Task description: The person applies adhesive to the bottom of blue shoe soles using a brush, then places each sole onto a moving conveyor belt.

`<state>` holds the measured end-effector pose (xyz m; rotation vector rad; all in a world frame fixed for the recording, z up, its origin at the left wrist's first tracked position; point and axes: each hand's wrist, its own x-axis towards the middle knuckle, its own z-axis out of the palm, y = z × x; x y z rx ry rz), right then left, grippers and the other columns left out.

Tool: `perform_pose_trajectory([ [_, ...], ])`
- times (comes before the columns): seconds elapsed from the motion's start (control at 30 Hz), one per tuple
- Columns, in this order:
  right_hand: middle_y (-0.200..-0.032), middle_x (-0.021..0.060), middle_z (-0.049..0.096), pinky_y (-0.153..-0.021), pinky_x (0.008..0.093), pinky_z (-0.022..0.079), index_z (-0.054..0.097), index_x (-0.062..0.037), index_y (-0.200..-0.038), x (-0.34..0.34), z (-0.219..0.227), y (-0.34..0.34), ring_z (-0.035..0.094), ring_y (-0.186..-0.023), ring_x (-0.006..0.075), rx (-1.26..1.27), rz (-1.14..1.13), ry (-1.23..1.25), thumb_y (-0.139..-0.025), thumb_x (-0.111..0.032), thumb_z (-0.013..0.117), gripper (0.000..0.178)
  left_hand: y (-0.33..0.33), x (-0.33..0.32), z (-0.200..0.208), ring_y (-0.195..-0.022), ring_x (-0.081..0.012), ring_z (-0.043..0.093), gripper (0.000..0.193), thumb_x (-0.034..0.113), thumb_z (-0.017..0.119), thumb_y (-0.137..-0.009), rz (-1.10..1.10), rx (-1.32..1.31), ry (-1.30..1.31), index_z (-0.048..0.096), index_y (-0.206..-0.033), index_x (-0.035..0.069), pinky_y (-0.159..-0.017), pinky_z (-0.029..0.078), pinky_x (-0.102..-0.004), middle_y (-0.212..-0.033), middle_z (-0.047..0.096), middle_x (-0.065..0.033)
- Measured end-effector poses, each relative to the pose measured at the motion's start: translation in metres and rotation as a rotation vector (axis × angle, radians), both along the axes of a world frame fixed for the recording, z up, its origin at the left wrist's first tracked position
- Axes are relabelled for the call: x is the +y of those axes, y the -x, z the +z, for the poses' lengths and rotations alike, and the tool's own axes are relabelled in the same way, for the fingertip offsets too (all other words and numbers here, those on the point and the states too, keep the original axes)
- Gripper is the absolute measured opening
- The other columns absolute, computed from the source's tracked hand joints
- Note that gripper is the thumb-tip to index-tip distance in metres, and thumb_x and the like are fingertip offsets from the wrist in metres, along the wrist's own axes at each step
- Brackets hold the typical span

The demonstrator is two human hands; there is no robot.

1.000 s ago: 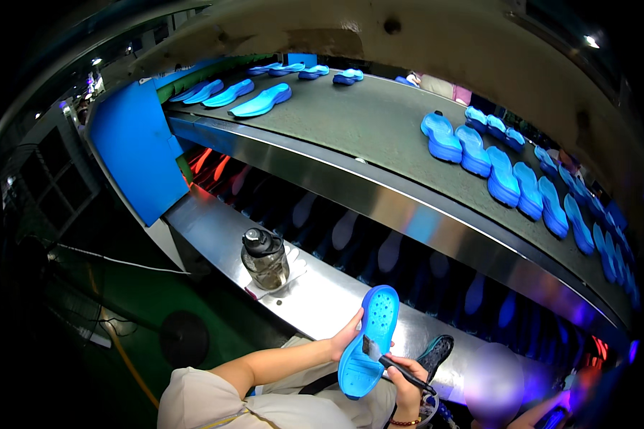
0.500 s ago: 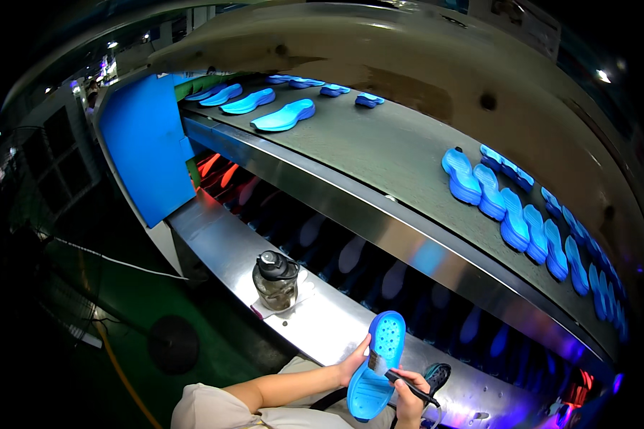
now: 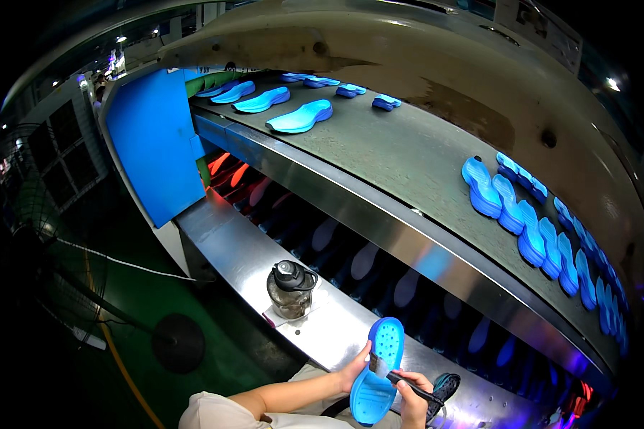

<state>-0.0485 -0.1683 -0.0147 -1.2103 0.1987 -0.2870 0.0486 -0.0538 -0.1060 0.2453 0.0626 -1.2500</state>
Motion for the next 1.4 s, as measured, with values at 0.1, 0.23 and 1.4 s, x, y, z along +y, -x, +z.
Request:
perform_pose_trajectory([
  [0.1,-0.092,0.0187,0.061,-0.070,0.0266,0.048,0.055,0.0066,-0.092,-0.002,0.000,-0.003,0.059,-0.073,0.0189,0.010,0.004,-0.011,-0.071,-0.003,0.060,0.024,-0.002,0.000,0.003,-0.091,-0.0205,0.058,0.078,0.070,0.030,-0.076,-0.016,-0.034,0.005,0.047,-0.117,0.006,-0.081,0.046,-0.0359,-0.105,0.058,-0.0096],
  [0.23,-0.092,0.0187,0.060,-0.070,0.0267,0.048,0.055,0.0066,-0.092,-0.007,-0.003,0.000,0.059,-0.073,0.0188,0.003,0.002,-0.039,-0.071,-0.003,0.060,0.024,0.001,-0.004,0.008,-0.093,-0.0197,0.056,0.076,0.069,0.030,-0.077,-0.013,-0.079,0.003,0.046,-0.117,0.007,-0.083,0.046,-0.0358,-0.106,0.057,-0.0086],
  [1.4,-0.076,0.0084,0.063,-0.062,0.0306,0.047,0.060,-0.0051,-0.076,-0.050,0.075,0.071,0.061,-0.069,0.0236,-0.354,0.179,1.027,-0.062,-0.007,0.063,0.014,0.008,-0.028,0.108,-0.103,-0.0322,0.050,0.088,0.074,0.011,-0.075,0.279,-0.423,-0.107,0.040,-0.121,0.005,-0.087,0.042,-0.0456,-0.110,0.052,-0.0170],
])
